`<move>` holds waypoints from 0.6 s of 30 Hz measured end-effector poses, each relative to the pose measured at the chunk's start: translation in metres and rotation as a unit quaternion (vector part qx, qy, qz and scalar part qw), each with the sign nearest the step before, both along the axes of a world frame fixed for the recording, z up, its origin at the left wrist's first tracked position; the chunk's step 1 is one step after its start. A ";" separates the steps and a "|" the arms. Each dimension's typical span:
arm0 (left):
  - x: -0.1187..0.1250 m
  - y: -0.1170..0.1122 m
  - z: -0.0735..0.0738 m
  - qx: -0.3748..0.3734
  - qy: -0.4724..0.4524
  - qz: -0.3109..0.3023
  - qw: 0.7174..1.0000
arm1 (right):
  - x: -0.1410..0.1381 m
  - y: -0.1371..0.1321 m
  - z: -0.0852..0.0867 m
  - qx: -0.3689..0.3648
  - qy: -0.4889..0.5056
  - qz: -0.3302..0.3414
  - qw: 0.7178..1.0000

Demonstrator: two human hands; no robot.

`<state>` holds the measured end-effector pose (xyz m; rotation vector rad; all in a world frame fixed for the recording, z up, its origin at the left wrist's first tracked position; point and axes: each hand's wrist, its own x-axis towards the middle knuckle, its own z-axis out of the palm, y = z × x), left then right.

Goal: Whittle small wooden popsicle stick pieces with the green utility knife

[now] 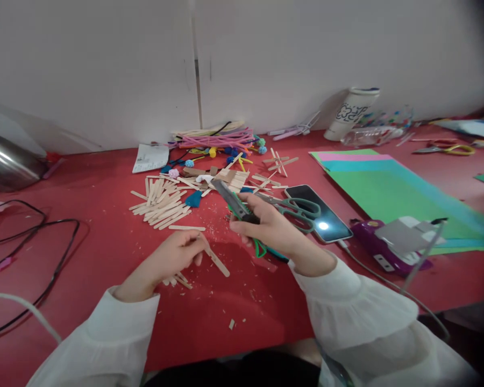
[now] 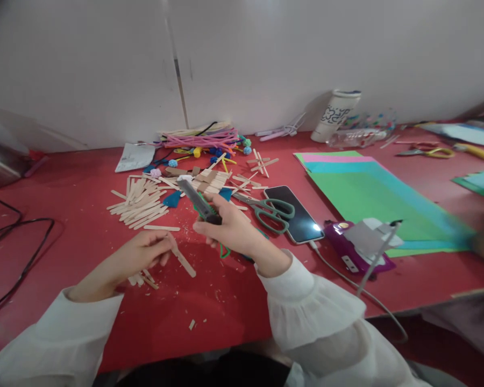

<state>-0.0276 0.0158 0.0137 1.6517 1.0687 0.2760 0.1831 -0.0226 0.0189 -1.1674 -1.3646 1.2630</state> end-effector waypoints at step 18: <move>0.003 -0.007 -0.006 0.327 0.193 -0.155 0.912 | 0.002 -0.004 0.010 0.058 0.195 -0.036 0.978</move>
